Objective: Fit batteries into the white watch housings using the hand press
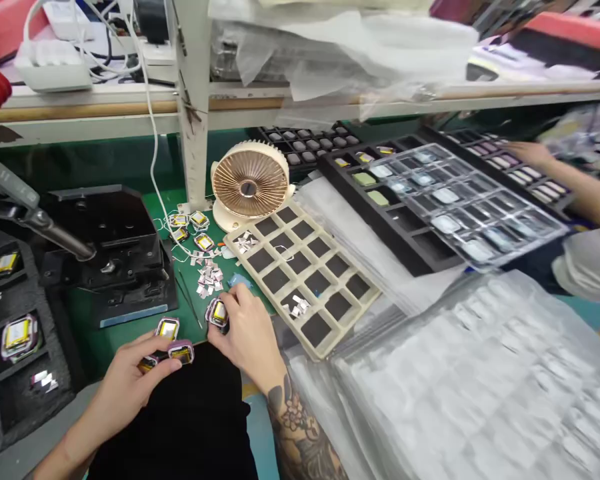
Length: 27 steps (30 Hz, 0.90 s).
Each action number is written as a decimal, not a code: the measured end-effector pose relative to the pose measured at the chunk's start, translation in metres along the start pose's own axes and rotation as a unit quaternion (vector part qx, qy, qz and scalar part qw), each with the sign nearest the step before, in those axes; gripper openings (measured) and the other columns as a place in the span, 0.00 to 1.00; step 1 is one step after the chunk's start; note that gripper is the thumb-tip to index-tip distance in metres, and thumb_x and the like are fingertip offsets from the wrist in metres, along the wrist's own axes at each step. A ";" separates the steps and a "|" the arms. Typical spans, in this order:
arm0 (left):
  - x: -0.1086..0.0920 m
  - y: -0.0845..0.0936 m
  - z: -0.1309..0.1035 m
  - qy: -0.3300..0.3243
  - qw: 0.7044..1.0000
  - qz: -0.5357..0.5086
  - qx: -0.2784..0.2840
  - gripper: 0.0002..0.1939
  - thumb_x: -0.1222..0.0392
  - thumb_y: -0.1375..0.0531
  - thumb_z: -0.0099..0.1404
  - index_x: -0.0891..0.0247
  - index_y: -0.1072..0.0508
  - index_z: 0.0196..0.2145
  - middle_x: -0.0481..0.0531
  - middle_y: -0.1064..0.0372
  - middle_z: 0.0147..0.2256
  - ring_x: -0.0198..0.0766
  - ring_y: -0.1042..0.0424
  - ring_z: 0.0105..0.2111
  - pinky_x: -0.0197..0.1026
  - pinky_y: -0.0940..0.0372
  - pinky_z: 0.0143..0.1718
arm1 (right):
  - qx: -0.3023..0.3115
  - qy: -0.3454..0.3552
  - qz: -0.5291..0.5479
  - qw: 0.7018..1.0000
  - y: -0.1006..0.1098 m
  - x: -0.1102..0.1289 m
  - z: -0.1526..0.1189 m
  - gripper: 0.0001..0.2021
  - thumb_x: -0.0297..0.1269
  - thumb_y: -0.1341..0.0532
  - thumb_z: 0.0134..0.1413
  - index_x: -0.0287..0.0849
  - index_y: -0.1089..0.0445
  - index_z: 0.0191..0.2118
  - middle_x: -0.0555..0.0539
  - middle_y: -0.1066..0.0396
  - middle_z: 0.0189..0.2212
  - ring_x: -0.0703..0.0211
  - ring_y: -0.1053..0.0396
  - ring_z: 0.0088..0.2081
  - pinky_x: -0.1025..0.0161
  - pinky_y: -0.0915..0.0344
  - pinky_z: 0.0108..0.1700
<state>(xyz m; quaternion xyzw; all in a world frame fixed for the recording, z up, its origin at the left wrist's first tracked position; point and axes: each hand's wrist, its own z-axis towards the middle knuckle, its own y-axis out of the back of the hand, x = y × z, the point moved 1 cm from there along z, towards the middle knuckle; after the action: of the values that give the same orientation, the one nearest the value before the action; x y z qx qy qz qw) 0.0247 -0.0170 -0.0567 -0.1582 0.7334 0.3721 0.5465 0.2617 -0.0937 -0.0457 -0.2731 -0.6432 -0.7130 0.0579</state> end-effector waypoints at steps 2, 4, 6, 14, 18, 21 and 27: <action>-0.002 0.003 0.000 0.015 1.000 -0.002 0.015 0.11 0.49 0.32 0.75 0.57 0.13 0.45 0.55 0.18 0.47 0.47 0.19 0.46 0.43 0.26 0.49 | -0.023 0.004 0.055 0.998 0.003 -0.001 0.004 0.16 0.35 0.33 0.58 0.43 0.24 0.53 0.43 0.31 0.48 0.47 0.26 0.47 0.49 0.25 0.53; -0.004 0.006 -0.001 0.020 0.999 -0.016 0.021 0.10 0.51 0.32 0.75 0.57 0.14 0.45 0.55 0.18 0.47 0.47 0.20 0.47 0.43 0.28 0.50 | -0.040 0.025 0.112 0.993 0.009 0.000 0.009 0.17 0.35 0.33 0.58 0.44 0.25 0.53 0.44 0.31 0.47 0.48 0.26 0.48 0.50 0.25 0.53; -0.007 0.009 -0.002 0.022 0.999 -0.027 0.031 0.09 0.52 0.32 0.75 0.58 0.14 0.42 0.54 0.20 0.42 0.45 0.22 0.44 0.42 0.31 0.47 | -0.030 0.057 0.143 0.988 0.014 0.002 0.014 0.17 0.36 0.32 0.58 0.45 0.25 0.53 0.44 0.31 0.47 0.49 0.25 0.48 0.50 0.25 0.53; -0.018 0.013 -0.008 0.095 0.990 -0.099 0.023 0.08 0.57 0.30 0.71 0.61 0.17 0.35 0.48 0.25 0.35 0.40 0.28 0.38 0.39 0.38 0.42 | 0.005 0.082 0.015 0.996 0.007 -0.010 0.017 0.17 0.38 0.34 0.63 0.43 0.25 0.56 0.41 0.30 0.49 0.44 0.26 0.48 0.43 0.25 0.54; -0.021 0.004 -0.004 0.109 0.988 -0.101 0.037 0.09 0.56 0.32 0.72 0.61 0.18 0.34 0.48 0.26 0.35 0.40 0.28 0.37 0.40 0.38 0.43 | 0.014 0.079 0.005 0.997 0.002 -0.015 0.014 0.19 0.41 0.32 0.65 0.44 0.25 0.59 0.42 0.30 0.48 0.45 0.26 0.48 0.45 0.24 0.54; -0.022 0.000 -0.001 0.108 0.988 -0.099 0.045 0.09 0.55 0.32 0.73 0.60 0.18 0.35 0.48 0.26 0.36 0.40 0.27 0.38 0.40 0.37 0.44 | 0.015 0.053 0.014 0.998 0.005 -0.013 0.010 0.23 0.43 0.31 0.66 0.46 0.27 0.63 0.41 0.30 0.51 0.43 0.25 0.51 0.43 0.24 0.57; -0.019 -0.006 0.001 0.131 0.978 -0.162 0.017 0.14 0.46 0.32 0.73 0.61 0.16 0.39 0.51 0.23 0.40 0.33 0.32 0.25 0.36 0.40 0.25 | -0.021 0.134 0.155 0.979 0.023 0.008 -0.013 0.27 0.38 0.31 0.68 0.51 0.32 0.69 0.39 0.33 0.64 0.43 0.29 0.65 0.44 0.25 0.65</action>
<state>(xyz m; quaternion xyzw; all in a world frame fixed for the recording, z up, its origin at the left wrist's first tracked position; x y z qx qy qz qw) 0.0362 -0.0232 -0.0420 -0.3130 0.7696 0.2417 0.5013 0.2613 -0.1074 -0.0220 -0.2723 -0.5640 -0.7392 0.2477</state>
